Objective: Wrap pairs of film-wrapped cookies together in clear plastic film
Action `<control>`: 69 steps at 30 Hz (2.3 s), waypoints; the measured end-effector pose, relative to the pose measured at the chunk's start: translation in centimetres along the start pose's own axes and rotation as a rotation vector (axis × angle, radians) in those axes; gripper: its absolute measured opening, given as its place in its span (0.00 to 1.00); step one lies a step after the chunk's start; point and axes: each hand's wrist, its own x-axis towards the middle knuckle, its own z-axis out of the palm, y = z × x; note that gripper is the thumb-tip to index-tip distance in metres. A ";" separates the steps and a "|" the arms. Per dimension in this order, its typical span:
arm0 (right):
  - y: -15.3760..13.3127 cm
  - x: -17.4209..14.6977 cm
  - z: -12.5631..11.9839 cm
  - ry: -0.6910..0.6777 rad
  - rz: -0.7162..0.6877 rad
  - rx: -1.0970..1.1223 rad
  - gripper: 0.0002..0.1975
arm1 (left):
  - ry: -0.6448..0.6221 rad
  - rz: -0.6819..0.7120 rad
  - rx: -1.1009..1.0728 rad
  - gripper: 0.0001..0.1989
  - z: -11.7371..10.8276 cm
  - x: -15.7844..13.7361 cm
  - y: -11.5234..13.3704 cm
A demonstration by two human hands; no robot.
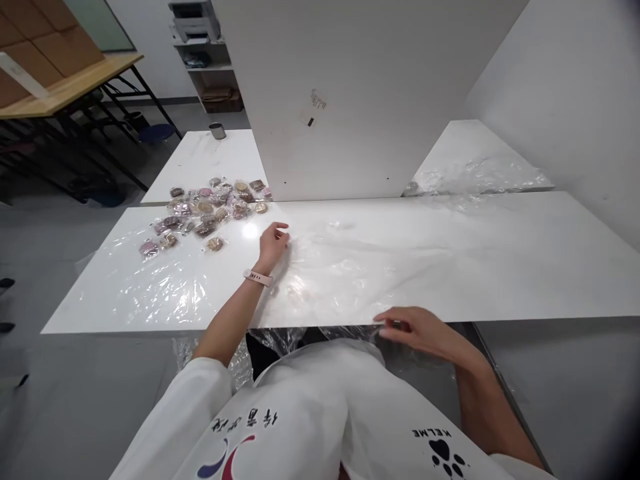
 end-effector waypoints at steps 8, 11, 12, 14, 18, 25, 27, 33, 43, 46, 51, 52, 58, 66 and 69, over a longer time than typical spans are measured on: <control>4.1 9.6 0.1 0.518 0.133 -0.380 0.28 | 0.464 -0.097 0.689 0.32 -7.5 0.8 -5.3; 6.9 13.9 -1.7 0.440 0.091 -0.493 0.27 | 0.340 -0.215 0.707 0.38 -8.2 1.0 -7.3; 7.7 14.9 -2.5 0.438 0.070 -0.499 0.26 | 0.300 -0.205 0.713 0.39 -8.2 1.2 -7.7; 8.9 16.3 -4.0 0.472 0.049 -0.509 0.23 | 0.255 -0.159 0.719 0.41 -8.1 1.7 -8.1; 9.4 17.1 -3.8 0.671 0.065 -0.521 0.21 | 0.304 -0.107 0.748 0.42 -8.9 3.6 -7.7; 8.9 16.9 -1.1 0.828 0.037 -0.465 0.23 | 0.318 -0.171 0.763 0.46 -10.8 5.8 -8.1; 8.9 16.9 -1.3 0.832 0.041 -0.466 0.23 | 0.283 -0.142 0.791 0.44 -9.7 4.3 -8.0; 8.8 16.9 -1.4 0.835 0.052 -0.445 0.22 | 0.292 -0.006 0.868 0.35 -8.0 -0.1 -7.6; 8.3 16.4 -1.9 1.026 0.053 -0.312 0.23 | 0.403 -0.054 0.786 0.28 -9.2 1.4 -7.6; 7.1 13.8 -0.4 1.198 0.069 -0.211 0.22 | 0.383 -0.099 0.718 0.27 -9.5 1.1 -7.4; 4.0 6.8 6.4 1.161 0.165 -0.129 0.30 | 0.251 -0.202 0.630 0.25 -11.1 1.3 -6.5; 3.5 5.8 7.7 1.128 0.187 -0.164 0.32 | 0.243 -0.206 0.620 0.24 -11.2 1.2 -5.8; 2.2 5.2 9.4 0.976 0.177 -0.213 0.30 | 0.157 0.218 0.381 0.23 -5.9 -3.6 2.8; 4.4 5.1 5.3 0.807 0.062 0.387 0.14 | -0.475 0.723 0.545 0.34 6.9 -8.7 2.4; 7.2 3.4 3.6 0.847 0.185 0.650 0.18 | -0.490 0.748 0.616 0.44 7.8 -8.5 -0.2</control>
